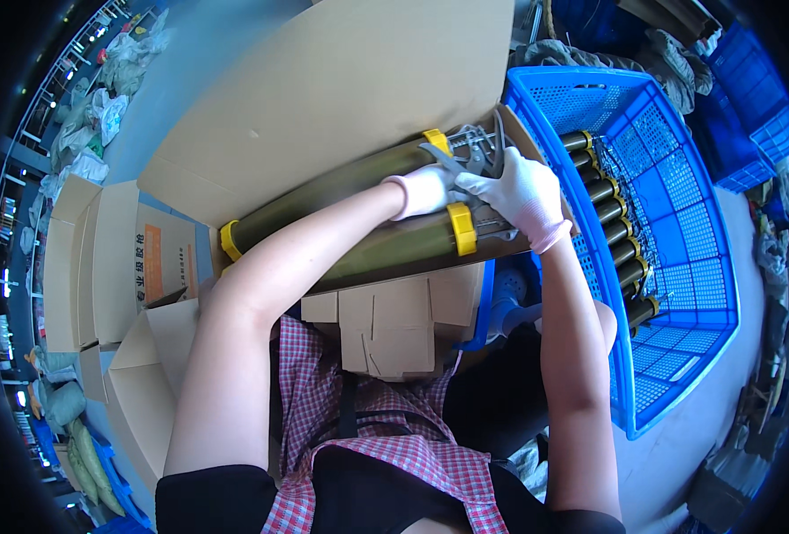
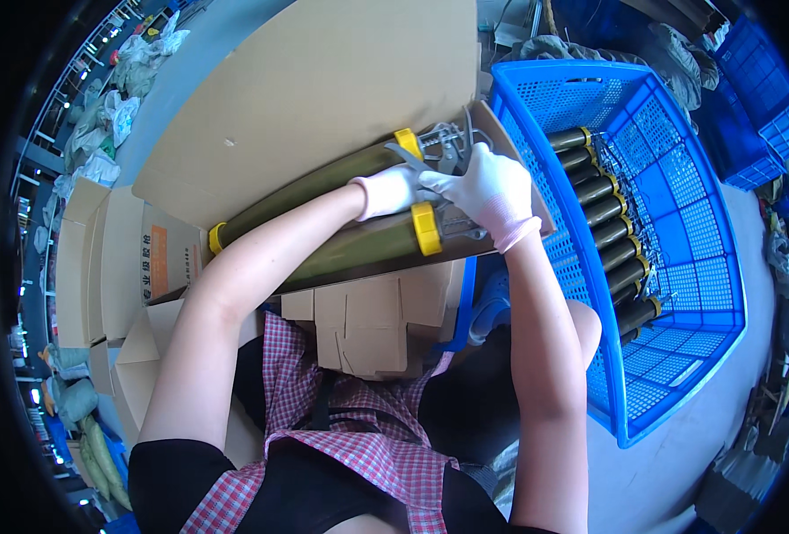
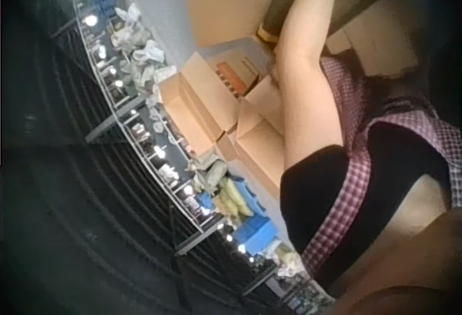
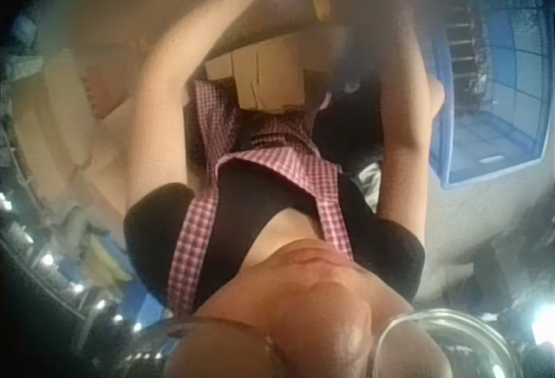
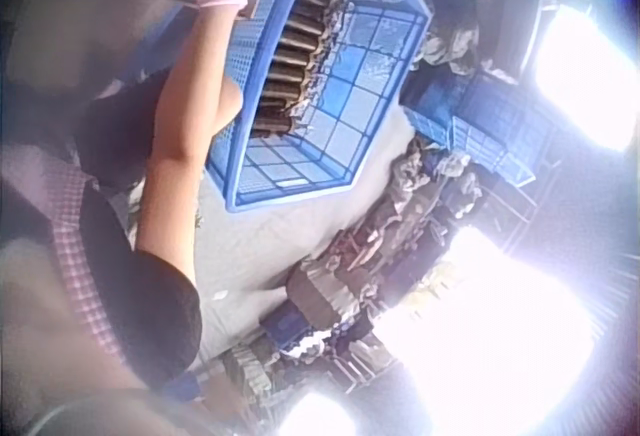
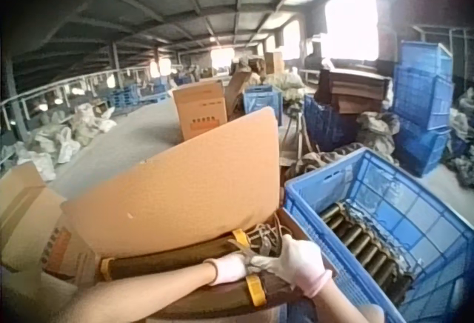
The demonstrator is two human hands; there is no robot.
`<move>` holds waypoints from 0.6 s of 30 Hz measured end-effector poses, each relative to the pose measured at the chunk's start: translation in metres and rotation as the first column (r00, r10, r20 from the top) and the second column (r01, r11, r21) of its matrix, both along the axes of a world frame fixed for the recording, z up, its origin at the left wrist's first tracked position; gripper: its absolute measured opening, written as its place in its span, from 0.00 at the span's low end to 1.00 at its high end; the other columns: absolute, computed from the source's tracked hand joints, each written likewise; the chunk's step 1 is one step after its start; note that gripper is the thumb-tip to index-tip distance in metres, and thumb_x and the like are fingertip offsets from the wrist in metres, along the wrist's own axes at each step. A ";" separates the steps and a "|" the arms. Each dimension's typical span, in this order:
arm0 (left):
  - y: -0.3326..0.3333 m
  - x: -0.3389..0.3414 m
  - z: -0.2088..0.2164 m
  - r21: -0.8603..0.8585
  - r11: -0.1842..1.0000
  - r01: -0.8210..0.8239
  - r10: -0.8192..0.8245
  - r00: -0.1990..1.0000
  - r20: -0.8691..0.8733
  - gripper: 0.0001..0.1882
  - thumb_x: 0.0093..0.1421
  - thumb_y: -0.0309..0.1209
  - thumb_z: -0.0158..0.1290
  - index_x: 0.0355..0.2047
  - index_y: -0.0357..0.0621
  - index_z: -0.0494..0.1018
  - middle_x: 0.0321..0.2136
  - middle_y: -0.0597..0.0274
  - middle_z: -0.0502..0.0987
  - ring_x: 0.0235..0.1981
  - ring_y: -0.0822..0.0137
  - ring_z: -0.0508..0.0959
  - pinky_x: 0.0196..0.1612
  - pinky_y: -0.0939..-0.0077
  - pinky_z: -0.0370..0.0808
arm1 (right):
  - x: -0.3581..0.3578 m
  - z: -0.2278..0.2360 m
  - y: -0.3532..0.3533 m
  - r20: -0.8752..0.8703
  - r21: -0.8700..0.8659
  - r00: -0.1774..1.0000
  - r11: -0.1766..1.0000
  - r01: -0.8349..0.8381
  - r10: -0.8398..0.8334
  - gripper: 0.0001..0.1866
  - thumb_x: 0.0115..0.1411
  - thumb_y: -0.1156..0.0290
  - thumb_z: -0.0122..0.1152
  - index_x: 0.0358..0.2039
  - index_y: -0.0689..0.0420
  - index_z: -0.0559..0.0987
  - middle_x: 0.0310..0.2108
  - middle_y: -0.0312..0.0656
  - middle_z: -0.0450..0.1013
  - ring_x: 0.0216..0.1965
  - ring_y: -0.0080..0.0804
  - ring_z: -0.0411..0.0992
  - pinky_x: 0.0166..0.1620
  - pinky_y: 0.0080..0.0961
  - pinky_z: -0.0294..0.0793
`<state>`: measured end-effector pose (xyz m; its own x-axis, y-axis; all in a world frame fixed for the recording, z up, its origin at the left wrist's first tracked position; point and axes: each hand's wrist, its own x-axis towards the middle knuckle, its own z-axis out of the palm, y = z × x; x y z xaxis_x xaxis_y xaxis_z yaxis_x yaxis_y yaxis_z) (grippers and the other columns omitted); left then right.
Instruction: Folding cardboard boxes and placing caulking guns into them in a warehouse setting.
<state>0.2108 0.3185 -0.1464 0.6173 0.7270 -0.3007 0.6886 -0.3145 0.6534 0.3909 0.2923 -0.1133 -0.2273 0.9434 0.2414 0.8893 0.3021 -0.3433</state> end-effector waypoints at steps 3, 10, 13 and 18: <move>-0.008 -0.031 -0.007 0.091 0.996 -0.001 -0.006 0.997 0.075 0.16 0.64 0.34 0.50 0.49 0.37 0.72 0.44 0.50 0.77 0.45 0.57 0.75 0.51 0.68 0.70 | -0.009 0.005 0.003 -0.046 -0.158 0.999 0.987 -0.033 0.026 0.27 0.57 0.45 0.59 0.28 0.62 0.76 0.24 0.52 0.76 0.30 0.50 0.77 0.37 0.38 0.76; -0.057 -0.029 0.050 0.475 0.864 -0.165 0.167 0.985 0.039 0.10 0.58 0.34 0.54 0.35 0.40 0.78 0.33 0.53 0.79 0.35 0.53 0.78 0.43 0.62 0.74 | 0.041 0.012 0.002 -0.191 0.434 0.956 0.893 -0.120 0.221 0.08 0.57 0.69 0.57 0.33 0.60 0.78 0.33 0.50 0.74 0.38 0.49 0.73 0.42 0.37 0.72; -0.055 0.006 0.057 0.795 0.606 -0.025 -0.157 0.976 0.150 0.14 0.55 0.39 0.57 0.39 0.47 0.78 0.47 0.55 0.75 0.53 0.54 0.72 0.57 0.55 0.67 | 0.054 -0.014 -0.005 -0.246 -0.210 0.960 0.959 -0.191 0.137 0.09 0.58 0.68 0.56 0.32 0.60 0.79 0.32 0.50 0.73 0.38 0.50 0.72 0.43 0.37 0.72; -0.031 0.034 0.052 0.525 0.777 0.347 -0.214 0.930 -0.298 0.19 0.57 0.46 0.53 0.42 0.48 0.77 0.50 0.54 0.71 0.61 0.53 0.61 0.66 0.46 0.48 | 0.037 -0.024 -0.013 -0.221 -0.053 0.972 0.994 -0.098 0.083 0.13 0.62 0.66 0.53 0.27 0.62 0.76 0.34 0.51 0.73 0.35 0.53 0.74 0.38 0.40 0.74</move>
